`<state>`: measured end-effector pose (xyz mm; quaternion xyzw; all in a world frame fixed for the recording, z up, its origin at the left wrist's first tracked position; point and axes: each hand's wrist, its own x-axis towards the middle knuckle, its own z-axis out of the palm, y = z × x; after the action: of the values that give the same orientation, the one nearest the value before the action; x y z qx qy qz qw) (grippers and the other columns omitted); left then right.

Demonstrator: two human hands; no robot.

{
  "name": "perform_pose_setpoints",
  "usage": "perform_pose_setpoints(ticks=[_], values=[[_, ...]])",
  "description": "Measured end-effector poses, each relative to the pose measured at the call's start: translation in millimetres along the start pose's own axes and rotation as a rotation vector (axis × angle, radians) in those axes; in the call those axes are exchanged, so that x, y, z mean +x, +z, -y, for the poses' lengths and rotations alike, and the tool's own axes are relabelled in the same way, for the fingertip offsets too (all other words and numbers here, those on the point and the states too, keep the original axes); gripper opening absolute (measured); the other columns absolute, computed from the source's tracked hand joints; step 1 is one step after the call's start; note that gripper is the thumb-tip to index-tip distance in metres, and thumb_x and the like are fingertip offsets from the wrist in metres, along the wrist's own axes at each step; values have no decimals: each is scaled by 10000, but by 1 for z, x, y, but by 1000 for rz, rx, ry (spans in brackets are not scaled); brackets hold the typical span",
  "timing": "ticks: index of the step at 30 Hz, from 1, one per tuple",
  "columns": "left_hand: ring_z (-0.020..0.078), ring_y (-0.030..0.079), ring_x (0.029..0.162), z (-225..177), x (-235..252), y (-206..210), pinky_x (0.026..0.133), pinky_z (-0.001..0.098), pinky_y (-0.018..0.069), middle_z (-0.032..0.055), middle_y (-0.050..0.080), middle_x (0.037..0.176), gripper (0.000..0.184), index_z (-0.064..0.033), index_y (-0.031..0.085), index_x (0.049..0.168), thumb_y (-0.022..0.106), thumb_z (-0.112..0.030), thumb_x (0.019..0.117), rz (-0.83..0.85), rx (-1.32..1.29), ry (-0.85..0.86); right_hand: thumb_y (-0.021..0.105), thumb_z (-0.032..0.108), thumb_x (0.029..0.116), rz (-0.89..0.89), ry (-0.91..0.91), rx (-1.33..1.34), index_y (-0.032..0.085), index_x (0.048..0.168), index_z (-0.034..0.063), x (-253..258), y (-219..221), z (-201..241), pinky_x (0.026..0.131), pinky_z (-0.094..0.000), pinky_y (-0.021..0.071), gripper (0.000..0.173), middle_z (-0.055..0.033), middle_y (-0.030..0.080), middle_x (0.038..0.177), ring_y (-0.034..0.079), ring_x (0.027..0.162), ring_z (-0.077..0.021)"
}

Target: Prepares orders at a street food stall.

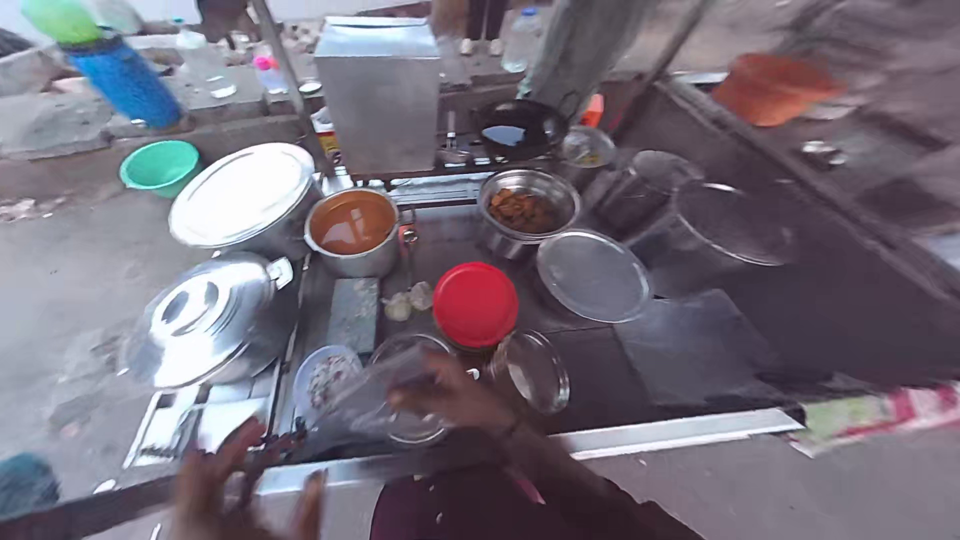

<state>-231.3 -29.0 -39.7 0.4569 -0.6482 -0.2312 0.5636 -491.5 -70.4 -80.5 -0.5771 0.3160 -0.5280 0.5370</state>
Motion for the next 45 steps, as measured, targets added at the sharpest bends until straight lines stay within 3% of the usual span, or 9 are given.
perform_pose_setpoints(ticks=[5,8,15,22,27,31,37,42,45], values=[[195,731,910,-4,13,97,816,358,630,97,751,1020,203,-20,700,1129,640,-176,1013,-149,-601,-477,756,156,942,107,-14,-192,565,1351,12,12,17,4,932,-389,605,473,-103,716,1119,705,1001,-159],[324,707,1120,2,37,88,986,476,585,167,727,1189,305,-6,592,1262,508,-239,1085,-245,-672,-344,826,235,881,100,161,-266,649,1309,86,-2,-1,-7,962,-377,591,487,-53,734,1135,698,1040,-122],[177,670,1165,23,61,84,1008,363,560,68,697,1235,361,-30,531,1349,412,-280,1118,-462,-618,-366,669,179,995,-288,245,410,716,1061,33,-27,-27,-18,788,-353,582,166,-77,716,969,672,857,-149],[213,488,1370,82,32,90,1130,379,449,152,485,1480,665,60,394,1451,750,-134,924,-377,-116,-144,808,172,886,-770,209,221,696,854,26,-24,-31,-27,593,-280,510,187,-60,660,746,591,648,-116],[183,720,922,44,4,125,767,359,648,63,714,1092,505,-32,647,1215,850,-288,830,380,-328,-309,786,221,914,-377,236,128,667,910,45,-20,-19,-18,520,-276,506,212,-34,627,727,573,580,-108],[176,676,623,48,3,130,572,327,613,83,716,809,65,-5,715,953,721,1,889,157,-484,-313,658,258,1006,-462,256,455,634,925,93,-16,-13,-25,514,-240,451,186,-11,594,724,536,581,-80],[214,685,1018,62,6,119,859,379,615,119,690,1167,361,1,625,1267,686,-59,916,245,-449,-450,710,218,977,-323,168,281,662,1046,39,-19,-1,-36,618,-366,595,198,-92,665,957,660,744,-192],[138,678,726,66,13,111,633,316,595,74,710,854,205,-8,671,1022,534,71,891,-88,-606,-757,634,234,1023,-370,143,531,645,993,94,-18,-1,-31,585,-314,573,143,-65,676,945,655,722,-152],[137,714,750,62,12,108,651,340,624,50,715,866,227,-60,598,1129,438,-3,977,-152,-796,-939,605,287,1042,-406,261,743,629,1096,133,-19,9,-41,682,-328,575,165,-45,668,888,652,764,-139]])
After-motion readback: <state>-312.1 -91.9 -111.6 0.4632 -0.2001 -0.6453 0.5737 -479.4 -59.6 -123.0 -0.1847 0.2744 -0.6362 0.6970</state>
